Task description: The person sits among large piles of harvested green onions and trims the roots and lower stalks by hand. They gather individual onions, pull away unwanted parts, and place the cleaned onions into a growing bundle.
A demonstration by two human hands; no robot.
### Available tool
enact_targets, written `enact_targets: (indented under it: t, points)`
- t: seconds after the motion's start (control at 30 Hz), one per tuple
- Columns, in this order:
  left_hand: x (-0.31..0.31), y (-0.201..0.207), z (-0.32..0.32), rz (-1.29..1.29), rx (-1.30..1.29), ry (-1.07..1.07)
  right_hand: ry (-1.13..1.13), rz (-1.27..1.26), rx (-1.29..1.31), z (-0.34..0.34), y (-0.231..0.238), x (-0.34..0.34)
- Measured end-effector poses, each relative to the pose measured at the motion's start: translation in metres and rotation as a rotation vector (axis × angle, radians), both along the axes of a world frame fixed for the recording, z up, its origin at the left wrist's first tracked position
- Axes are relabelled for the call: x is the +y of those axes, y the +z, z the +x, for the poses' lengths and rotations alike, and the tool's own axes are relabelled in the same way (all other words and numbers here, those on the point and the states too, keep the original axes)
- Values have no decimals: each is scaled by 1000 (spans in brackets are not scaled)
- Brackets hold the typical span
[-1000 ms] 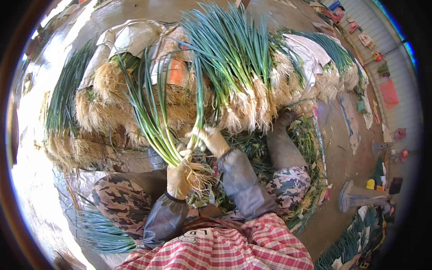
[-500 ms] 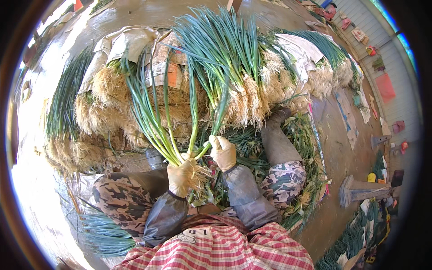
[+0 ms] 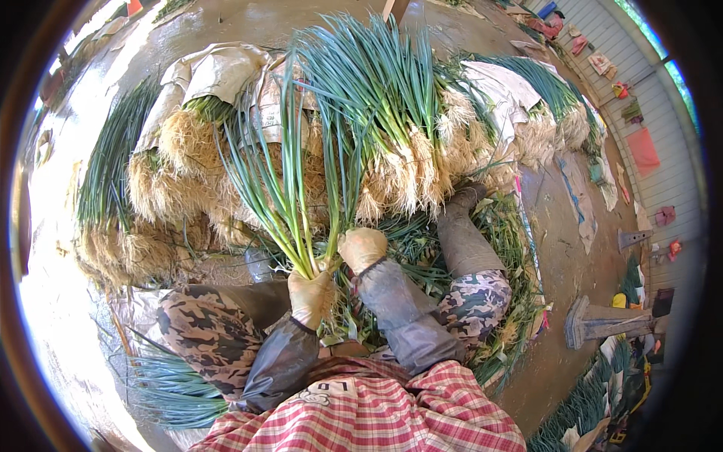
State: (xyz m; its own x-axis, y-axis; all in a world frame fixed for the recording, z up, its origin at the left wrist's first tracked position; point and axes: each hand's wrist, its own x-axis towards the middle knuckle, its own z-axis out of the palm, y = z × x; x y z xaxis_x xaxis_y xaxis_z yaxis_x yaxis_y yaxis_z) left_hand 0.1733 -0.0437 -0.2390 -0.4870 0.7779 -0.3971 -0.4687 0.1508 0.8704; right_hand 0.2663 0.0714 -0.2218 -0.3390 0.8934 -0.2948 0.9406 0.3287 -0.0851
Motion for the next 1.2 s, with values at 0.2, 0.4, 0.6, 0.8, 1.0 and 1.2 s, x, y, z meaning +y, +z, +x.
enact_targets:
  t: [0.2,0.4,0.6,0.8,1.0,1.2]
  points:
    - [1,26,1,-44,-100,-26,85,203,260,22,20,-31]
    - [2,17,-6,23,-238,43,-763,-157,897,64,29,-23]
    - [1,27,-12,-2,-496,-70,-425,-466,823,61,18,-41]
    - [-1,25,-18,66,-1091,-278,-237,-1405,1822,36,-1,5]
    - [-3,26,-10,53,-345,-289,-95,-234,1040,3,38,-12]
    - [-3,37,-7,124,-763,-212,172,391,862,22,46,-35]
